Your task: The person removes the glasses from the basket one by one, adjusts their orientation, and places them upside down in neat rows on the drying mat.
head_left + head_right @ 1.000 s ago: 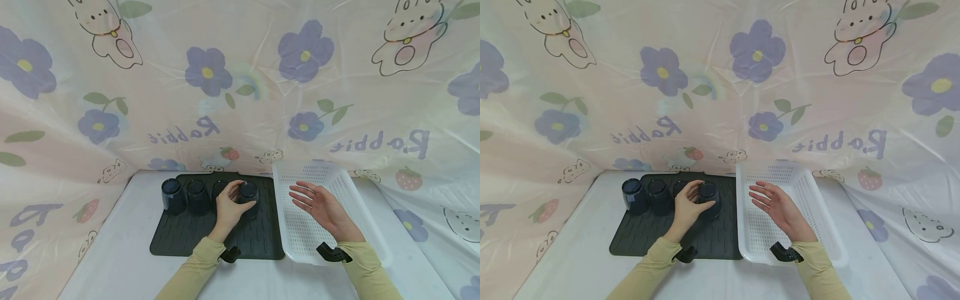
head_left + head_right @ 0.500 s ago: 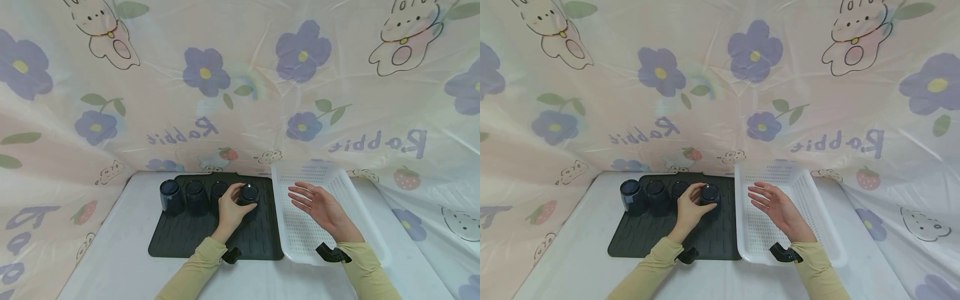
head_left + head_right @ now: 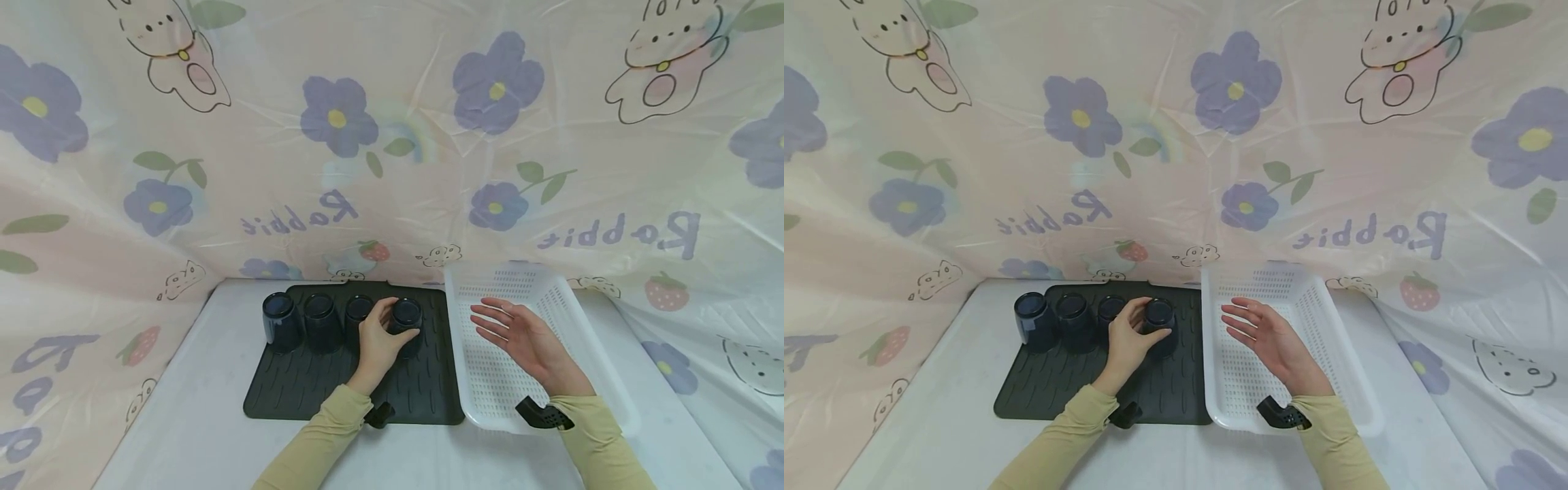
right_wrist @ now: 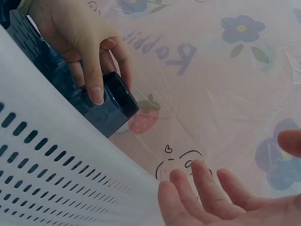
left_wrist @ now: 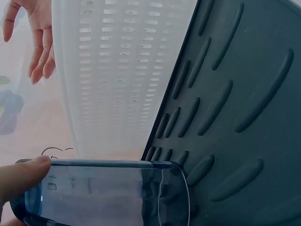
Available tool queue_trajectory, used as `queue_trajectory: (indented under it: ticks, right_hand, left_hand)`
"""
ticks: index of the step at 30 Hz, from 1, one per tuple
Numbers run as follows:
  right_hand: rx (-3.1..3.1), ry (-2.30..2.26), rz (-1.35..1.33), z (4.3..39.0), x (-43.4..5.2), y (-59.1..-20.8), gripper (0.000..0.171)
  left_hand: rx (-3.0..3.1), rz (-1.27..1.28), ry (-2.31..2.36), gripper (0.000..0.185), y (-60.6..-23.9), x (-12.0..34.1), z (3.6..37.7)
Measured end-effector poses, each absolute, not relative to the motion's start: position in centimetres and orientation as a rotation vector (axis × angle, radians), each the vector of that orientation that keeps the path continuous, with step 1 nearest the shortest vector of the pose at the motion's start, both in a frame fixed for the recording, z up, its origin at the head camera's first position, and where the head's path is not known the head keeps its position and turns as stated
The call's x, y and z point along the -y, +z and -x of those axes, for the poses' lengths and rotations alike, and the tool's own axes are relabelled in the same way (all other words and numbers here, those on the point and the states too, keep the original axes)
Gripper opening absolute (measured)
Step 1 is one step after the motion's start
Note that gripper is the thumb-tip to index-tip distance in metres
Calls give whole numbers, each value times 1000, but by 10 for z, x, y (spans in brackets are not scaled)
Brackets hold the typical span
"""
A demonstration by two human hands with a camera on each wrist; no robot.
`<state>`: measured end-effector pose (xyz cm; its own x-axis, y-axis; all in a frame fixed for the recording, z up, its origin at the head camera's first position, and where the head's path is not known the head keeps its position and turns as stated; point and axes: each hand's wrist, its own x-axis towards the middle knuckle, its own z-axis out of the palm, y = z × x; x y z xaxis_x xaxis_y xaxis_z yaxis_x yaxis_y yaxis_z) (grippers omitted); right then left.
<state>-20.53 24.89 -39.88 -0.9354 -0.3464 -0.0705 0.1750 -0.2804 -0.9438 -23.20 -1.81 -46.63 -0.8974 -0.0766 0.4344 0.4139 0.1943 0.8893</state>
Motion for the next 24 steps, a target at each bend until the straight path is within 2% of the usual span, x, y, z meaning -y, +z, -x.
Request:
queue_trajectory:
  ticks: [12,24]
  right_hand:
    - [-1651,-2261,227,205,-247,-400,52]
    - [-1622,-2260,304,205,-250,-402,45]
  left_hand:
    - [2131,326,-1728,65,-471,19,233]
    - [2208,369,-1721,67,-467,23,227]
